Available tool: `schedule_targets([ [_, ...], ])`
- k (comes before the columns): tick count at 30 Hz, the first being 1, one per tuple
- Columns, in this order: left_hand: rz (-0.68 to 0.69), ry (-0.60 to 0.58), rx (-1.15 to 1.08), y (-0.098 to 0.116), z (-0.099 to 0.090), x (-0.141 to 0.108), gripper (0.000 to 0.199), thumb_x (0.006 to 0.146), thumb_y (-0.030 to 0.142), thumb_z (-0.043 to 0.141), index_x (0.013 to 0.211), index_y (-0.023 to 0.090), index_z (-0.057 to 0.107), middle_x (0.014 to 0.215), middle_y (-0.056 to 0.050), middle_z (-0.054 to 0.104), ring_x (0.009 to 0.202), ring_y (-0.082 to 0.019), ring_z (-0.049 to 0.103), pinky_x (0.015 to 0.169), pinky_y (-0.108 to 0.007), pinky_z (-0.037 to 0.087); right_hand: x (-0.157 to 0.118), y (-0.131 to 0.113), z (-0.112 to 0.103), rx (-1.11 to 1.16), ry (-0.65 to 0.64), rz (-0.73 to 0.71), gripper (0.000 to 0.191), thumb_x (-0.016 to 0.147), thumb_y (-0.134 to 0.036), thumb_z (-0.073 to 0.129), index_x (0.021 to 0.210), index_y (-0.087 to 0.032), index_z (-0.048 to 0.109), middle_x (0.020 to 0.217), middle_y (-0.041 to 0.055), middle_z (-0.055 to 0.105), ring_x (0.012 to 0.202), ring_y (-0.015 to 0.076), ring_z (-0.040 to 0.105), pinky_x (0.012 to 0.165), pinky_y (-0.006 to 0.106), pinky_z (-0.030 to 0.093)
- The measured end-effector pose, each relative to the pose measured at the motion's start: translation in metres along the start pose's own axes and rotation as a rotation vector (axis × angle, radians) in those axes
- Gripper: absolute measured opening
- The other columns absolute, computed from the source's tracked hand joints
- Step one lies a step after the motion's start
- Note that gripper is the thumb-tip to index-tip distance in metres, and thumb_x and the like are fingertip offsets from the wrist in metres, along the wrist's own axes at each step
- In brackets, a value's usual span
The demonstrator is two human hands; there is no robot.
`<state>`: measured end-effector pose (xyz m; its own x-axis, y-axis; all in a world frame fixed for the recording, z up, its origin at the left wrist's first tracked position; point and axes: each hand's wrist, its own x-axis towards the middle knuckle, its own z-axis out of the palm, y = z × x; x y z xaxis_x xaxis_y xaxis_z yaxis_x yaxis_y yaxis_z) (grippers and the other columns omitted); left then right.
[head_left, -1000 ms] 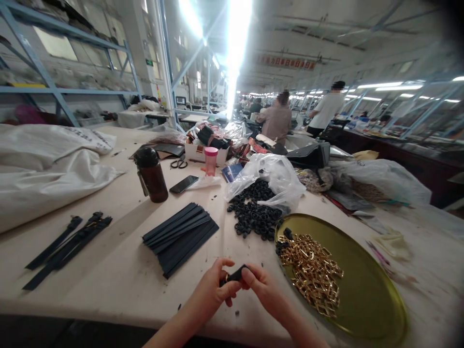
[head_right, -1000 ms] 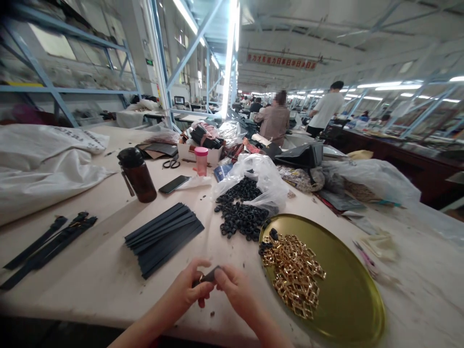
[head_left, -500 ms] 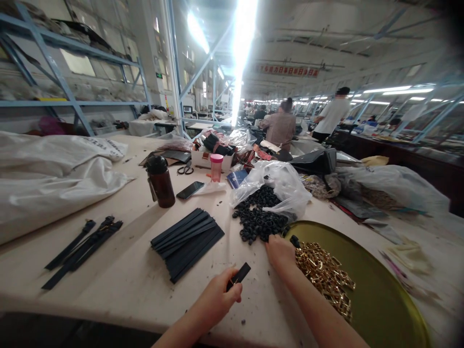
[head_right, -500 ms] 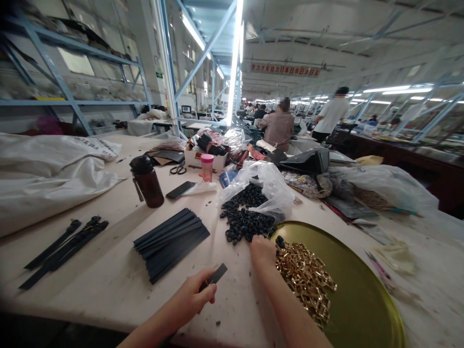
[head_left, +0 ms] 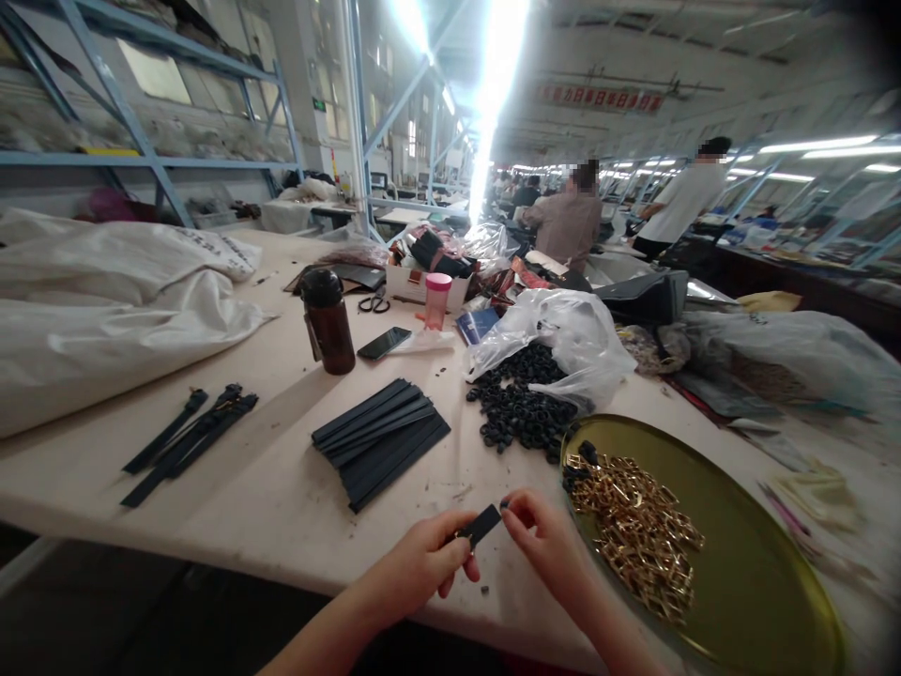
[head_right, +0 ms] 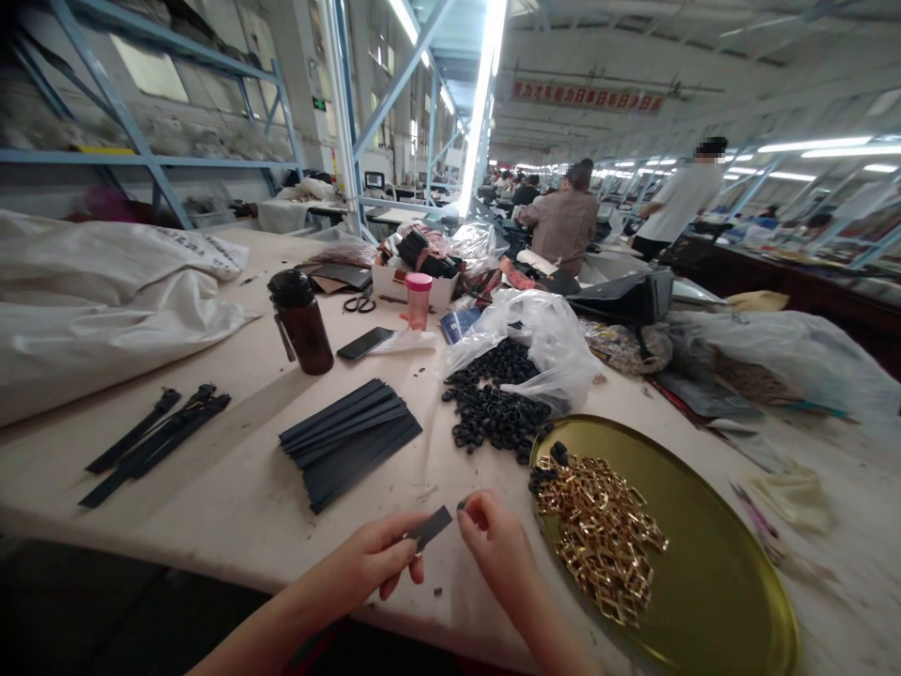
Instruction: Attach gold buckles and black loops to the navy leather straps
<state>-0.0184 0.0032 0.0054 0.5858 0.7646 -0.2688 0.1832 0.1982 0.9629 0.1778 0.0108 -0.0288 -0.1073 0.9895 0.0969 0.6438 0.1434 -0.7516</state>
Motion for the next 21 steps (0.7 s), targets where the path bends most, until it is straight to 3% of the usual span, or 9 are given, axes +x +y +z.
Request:
schedule_targets([
  [3, -0.004, 0.046, 0.06, -0.003, 0.001, 0.001, 0.043, 0.079, 0.021, 0.038, 0.121, 0.018, 0.048, 0.067, 0.002, 0.056, 0.045, -0.006, 0.038, 0.043, -0.017, 0.031, -0.013, -0.015, 0.005, 0.456, 0.049, 0.153, 0.025, 0.078, -0.04, 0.052, 0.07, -0.017, 0.055, 0.074, 0.0043, 0.062, 0.063, 0.0158, 0.053, 0.06, 0.027, 0.043],
  [6, -0.016, 0.084, 0.123, -0.005, 0.004, 0.0, 0.043, 0.08, 0.023, 0.037, 0.121, 0.019, 0.048, 0.068, 0.002, 0.057, 0.046, -0.007, 0.039, 0.044, -0.018, 0.032, -0.021, -0.026, 0.01, 0.646, 0.087, 0.257, 0.028, 0.073, -0.046, 0.058, 0.071, -0.017, 0.057, 0.075, 0.0035, 0.063, 0.065, 0.0157, 0.053, 0.063, 0.028, 0.043],
  [13, 0.054, 0.094, 0.195, 0.004, 0.01, -0.006, 0.05, 0.075, 0.012, 0.036, 0.123, 0.021, 0.048, 0.074, 0.002, 0.059, 0.06, -0.009, 0.046, 0.057, -0.018, 0.036, -0.025, -0.029, 0.02, 0.714, 0.059, 0.244, 0.028, 0.07, -0.045, 0.062, 0.065, -0.018, 0.054, 0.066, -0.0015, 0.057, 0.065, 0.0147, 0.052, 0.064, 0.026, 0.042],
  [21, 0.024, 0.09, 0.174, 0.002, 0.012, -0.001, 0.042, 0.079, 0.018, 0.036, 0.119, 0.019, 0.052, 0.067, 0.002, 0.058, 0.057, -0.01, 0.045, 0.055, -0.018, 0.035, -0.027, -0.028, 0.02, 0.72, 0.066, 0.262, 0.029, 0.069, -0.046, 0.062, 0.067, -0.018, 0.056, 0.063, -0.0013, 0.056, 0.063, 0.0149, 0.052, 0.06, 0.025, 0.041],
])
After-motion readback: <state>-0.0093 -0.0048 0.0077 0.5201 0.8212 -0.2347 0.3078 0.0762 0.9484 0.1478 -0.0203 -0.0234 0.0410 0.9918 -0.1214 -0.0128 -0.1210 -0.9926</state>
